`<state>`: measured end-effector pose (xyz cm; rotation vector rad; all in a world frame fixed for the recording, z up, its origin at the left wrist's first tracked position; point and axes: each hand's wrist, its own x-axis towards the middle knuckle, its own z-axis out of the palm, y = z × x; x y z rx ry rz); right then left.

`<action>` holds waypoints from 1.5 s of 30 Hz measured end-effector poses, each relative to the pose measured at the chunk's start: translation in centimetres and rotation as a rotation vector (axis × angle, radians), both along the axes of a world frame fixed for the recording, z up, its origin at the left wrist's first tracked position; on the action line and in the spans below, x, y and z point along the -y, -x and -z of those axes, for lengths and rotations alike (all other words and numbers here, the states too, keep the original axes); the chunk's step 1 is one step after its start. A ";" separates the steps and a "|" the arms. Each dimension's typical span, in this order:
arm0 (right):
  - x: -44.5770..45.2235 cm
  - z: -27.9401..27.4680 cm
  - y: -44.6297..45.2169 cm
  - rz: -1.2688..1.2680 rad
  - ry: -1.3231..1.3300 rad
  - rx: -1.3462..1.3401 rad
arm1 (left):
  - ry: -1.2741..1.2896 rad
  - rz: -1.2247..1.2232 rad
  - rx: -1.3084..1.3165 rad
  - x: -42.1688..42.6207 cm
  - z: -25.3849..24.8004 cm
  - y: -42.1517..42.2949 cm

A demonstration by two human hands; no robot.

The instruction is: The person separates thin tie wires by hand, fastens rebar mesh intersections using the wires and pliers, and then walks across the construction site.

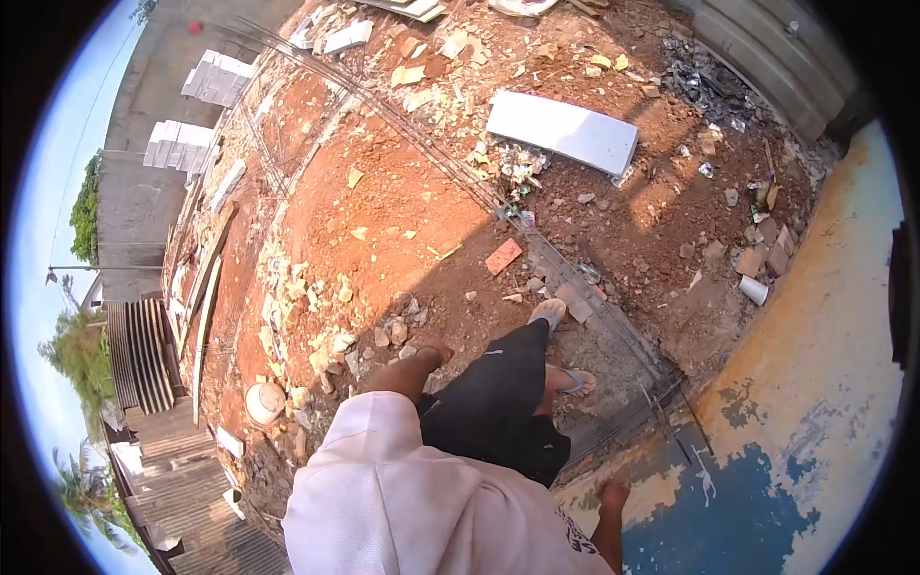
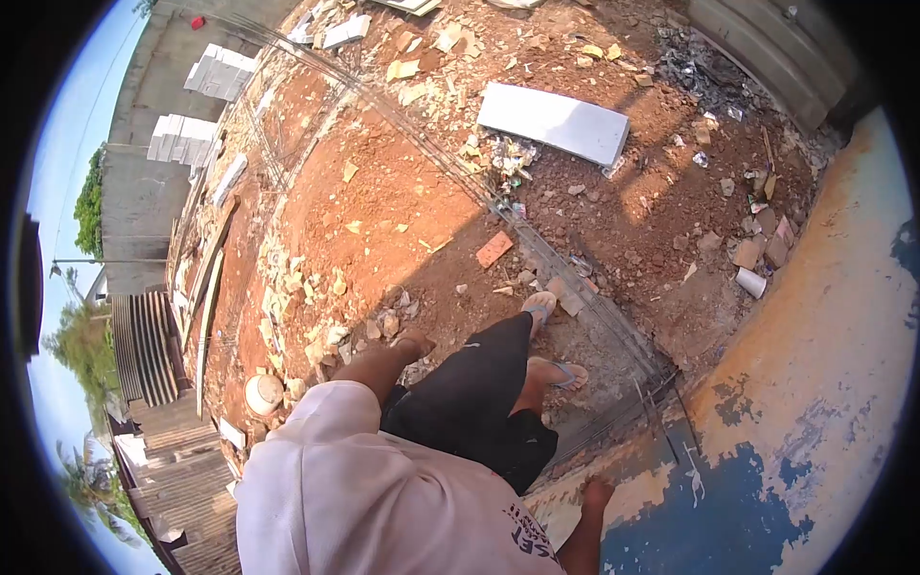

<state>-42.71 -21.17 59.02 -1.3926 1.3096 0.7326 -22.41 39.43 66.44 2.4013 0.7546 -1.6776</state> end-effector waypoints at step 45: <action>-84.0 -9.2 -76.0 -1.619 -0.031 0.353 | 0.045 -2.300 0.712 -35.7 -7.8 8.7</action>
